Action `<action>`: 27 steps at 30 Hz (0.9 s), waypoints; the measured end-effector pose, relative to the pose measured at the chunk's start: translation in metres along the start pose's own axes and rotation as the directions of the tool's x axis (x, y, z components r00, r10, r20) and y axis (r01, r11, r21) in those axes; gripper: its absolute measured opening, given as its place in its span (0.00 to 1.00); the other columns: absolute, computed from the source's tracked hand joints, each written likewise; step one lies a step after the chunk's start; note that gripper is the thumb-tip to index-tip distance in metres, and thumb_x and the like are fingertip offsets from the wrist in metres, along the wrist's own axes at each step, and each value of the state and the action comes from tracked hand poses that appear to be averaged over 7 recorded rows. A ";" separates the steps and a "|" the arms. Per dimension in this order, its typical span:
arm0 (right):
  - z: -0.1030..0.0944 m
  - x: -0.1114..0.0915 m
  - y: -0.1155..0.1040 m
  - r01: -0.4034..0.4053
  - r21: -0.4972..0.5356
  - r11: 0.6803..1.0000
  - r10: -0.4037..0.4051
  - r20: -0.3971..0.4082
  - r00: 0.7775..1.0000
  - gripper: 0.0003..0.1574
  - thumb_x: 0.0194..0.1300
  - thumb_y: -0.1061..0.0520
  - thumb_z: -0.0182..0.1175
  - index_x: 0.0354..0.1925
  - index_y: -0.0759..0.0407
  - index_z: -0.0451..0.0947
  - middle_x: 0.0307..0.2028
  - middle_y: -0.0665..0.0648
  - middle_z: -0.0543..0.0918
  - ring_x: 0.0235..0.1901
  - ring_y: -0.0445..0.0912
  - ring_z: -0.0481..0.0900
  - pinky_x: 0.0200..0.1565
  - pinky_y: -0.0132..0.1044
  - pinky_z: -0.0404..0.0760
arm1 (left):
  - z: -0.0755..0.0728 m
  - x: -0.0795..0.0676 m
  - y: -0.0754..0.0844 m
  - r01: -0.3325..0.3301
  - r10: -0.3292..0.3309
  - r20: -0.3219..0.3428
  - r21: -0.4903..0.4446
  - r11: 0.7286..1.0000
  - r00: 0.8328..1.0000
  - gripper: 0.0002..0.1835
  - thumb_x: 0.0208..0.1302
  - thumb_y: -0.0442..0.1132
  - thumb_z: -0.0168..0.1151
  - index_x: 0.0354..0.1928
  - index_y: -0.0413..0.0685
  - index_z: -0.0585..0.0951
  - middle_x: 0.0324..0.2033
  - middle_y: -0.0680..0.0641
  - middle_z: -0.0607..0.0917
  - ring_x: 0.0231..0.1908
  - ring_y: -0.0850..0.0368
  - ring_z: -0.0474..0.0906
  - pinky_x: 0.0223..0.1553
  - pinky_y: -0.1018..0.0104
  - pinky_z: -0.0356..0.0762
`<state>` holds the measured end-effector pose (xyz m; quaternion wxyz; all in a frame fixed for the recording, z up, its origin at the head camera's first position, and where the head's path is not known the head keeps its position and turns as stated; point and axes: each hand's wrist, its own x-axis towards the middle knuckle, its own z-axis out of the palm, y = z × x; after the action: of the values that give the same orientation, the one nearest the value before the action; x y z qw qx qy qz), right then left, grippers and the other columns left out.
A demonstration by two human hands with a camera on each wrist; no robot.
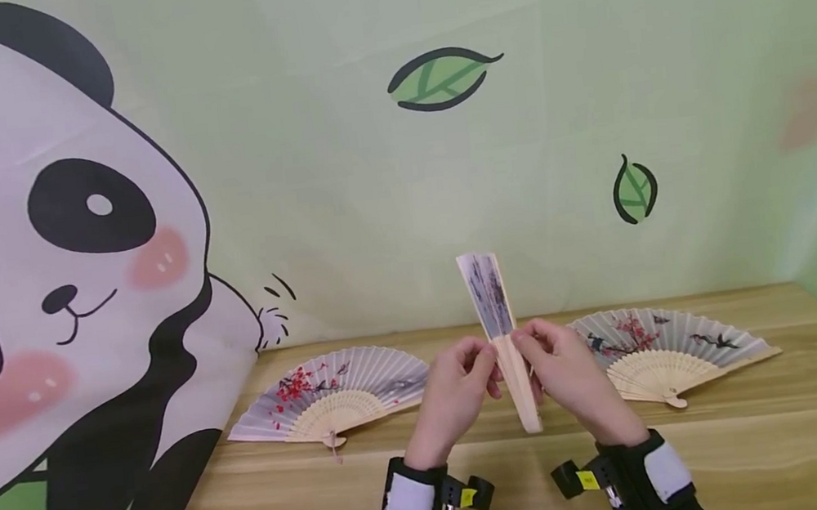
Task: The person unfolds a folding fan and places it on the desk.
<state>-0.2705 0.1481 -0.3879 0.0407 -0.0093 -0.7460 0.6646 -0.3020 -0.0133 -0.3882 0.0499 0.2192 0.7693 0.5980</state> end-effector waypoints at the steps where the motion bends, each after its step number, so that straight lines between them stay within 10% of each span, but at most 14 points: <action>1: 0.000 -0.001 0.000 -0.001 0.003 1.000 0.001 0.001 1.000 0.15 0.78 0.51 0.49 0.46 0.62 0.75 0.28 0.60 0.74 0.22 0.53 0.72 0.19 0.34 0.72 | 0.000 -0.001 0.000 -0.003 0.003 -0.004 0.004 1.000 1.000 0.10 0.75 0.40 0.53 0.38 0.44 0.79 0.26 0.49 0.78 0.24 0.54 0.77 0.23 0.67 0.74; 27: -0.006 -0.007 -0.017 0.016 -0.160 0.987 -0.032 -0.101 0.994 0.14 0.77 0.53 0.49 0.48 0.63 0.73 0.24 0.55 0.78 0.18 0.53 0.74 0.19 0.39 0.76 | -0.003 -0.002 0.006 0.028 -0.027 0.039 -0.015 1.000 0.999 0.09 0.74 0.40 0.54 0.36 0.45 0.81 0.28 0.47 0.81 0.25 0.52 0.79 0.20 0.71 0.65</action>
<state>-0.2623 0.1512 -0.3708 0.0864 -0.0379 -0.7937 0.6009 -0.2995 -0.0153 -0.3819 0.0748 0.2197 0.7666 0.5987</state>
